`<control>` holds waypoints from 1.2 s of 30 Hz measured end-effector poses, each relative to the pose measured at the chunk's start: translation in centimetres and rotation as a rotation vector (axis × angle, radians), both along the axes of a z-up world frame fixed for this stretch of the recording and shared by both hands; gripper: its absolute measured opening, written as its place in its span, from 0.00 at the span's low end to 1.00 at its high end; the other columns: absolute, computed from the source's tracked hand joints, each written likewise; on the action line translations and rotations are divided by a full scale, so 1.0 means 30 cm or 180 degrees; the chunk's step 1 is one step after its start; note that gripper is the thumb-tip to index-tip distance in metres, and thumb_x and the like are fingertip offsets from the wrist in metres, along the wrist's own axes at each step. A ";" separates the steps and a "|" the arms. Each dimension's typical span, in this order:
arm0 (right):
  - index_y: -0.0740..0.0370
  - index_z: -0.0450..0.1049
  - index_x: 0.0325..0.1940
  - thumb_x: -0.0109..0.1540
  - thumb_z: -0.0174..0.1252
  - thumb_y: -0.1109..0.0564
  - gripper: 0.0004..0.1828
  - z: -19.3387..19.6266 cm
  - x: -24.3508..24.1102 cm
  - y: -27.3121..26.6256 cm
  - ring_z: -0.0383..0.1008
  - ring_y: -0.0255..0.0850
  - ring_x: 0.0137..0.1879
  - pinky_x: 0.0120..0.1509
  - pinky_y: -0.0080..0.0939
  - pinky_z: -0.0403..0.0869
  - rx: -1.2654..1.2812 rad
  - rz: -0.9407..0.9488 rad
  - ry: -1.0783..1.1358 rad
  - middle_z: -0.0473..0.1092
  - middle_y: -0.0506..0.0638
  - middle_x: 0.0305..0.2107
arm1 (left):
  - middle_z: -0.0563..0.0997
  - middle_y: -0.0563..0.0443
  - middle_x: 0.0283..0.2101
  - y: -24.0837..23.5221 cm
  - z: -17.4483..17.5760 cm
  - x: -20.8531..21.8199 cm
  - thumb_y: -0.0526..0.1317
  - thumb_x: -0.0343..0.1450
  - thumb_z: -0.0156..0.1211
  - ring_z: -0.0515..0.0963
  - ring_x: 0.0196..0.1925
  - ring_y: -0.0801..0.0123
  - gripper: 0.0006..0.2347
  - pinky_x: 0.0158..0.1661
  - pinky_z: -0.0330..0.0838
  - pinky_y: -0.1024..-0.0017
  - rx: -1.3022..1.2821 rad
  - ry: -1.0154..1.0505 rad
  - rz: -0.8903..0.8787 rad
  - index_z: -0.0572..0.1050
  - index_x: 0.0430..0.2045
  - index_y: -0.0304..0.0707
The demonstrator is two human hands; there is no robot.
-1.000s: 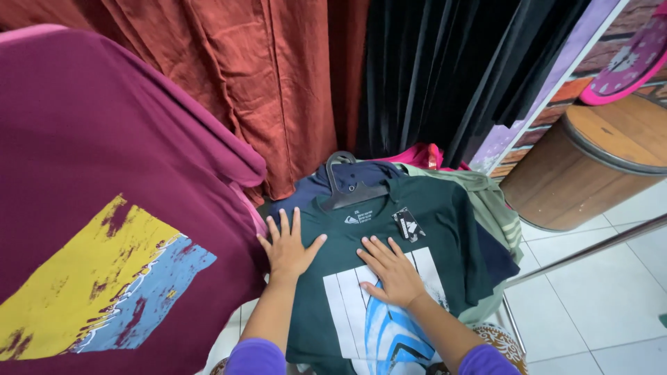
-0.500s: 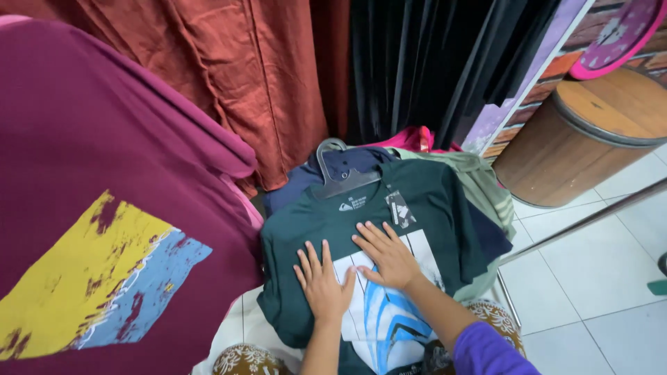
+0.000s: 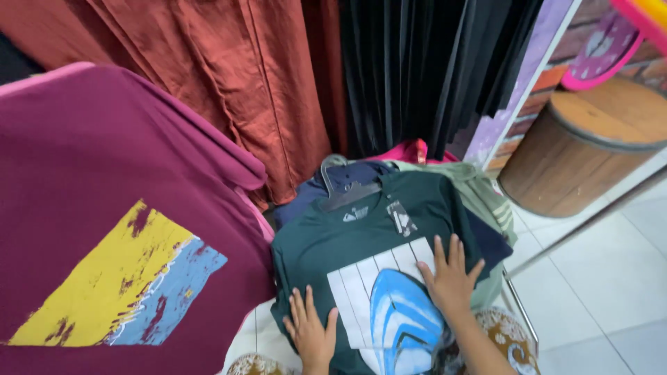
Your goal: The person folds a dark green t-shirt and hangs it on a clothing rack. They then fold a navy blue polo shirt, place it on a pink hanger, and button the collar.
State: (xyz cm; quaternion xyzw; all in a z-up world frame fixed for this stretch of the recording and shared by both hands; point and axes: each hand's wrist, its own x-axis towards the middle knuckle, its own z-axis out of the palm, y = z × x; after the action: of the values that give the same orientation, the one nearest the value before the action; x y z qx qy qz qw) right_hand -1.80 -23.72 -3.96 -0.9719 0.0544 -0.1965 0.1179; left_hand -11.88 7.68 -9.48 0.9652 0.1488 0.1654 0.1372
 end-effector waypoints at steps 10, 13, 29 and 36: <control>0.55 0.49 0.80 0.60 0.49 0.27 0.51 0.025 -0.131 0.293 0.41 0.47 0.83 0.77 0.74 0.39 -0.0229 0.1524 -0.0299 0.45 0.53 0.78 | 0.51 0.35 0.77 -0.242 0.214 0.092 0.54 0.68 0.60 0.45 0.79 0.42 0.37 0.67 0.33 0.33 -0.0230 -0.0449 -0.1234 0.58 0.71 0.34; 0.47 0.52 0.79 0.59 0.41 0.18 0.53 0.016 -0.091 0.237 0.46 0.44 0.81 0.78 0.72 0.40 -0.0555 0.1503 -0.0529 0.48 0.49 0.77 | 0.55 0.39 0.76 -0.192 0.226 0.093 0.60 0.69 0.58 0.50 0.78 0.46 0.36 0.66 0.36 0.33 0.0090 -0.0541 -0.1334 0.60 0.70 0.40; 0.57 0.50 0.79 0.61 0.45 0.26 0.50 -0.028 -0.031 0.132 0.45 0.47 0.83 0.76 0.80 0.41 -0.0356 0.0747 -0.0475 0.49 0.53 0.77 | 0.53 0.37 0.76 -0.194 0.261 0.071 0.57 0.69 0.61 0.50 0.77 0.41 0.36 0.65 0.37 0.34 -0.0079 -0.0344 -0.1474 0.59 0.71 0.40; 0.57 0.48 0.80 0.59 0.47 0.27 0.53 -0.034 -0.030 0.128 0.46 0.45 0.82 0.75 0.78 0.44 -0.0377 0.0767 -0.0686 0.47 0.51 0.78 | 0.57 0.34 0.75 -0.053 0.095 0.159 0.62 0.71 0.49 0.53 0.75 0.43 0.35 0.61 0.39 0.31 0.1176 -0.0322 -0.3277 0.61 0.71 0.40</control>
State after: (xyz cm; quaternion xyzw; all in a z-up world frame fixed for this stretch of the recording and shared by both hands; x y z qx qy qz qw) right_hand -2.71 -19.88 -4.98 -0.9499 -0.0871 -0.2868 0.0884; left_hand -7.11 6.11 -6.62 0.9122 -0.3809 0.1465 0.0356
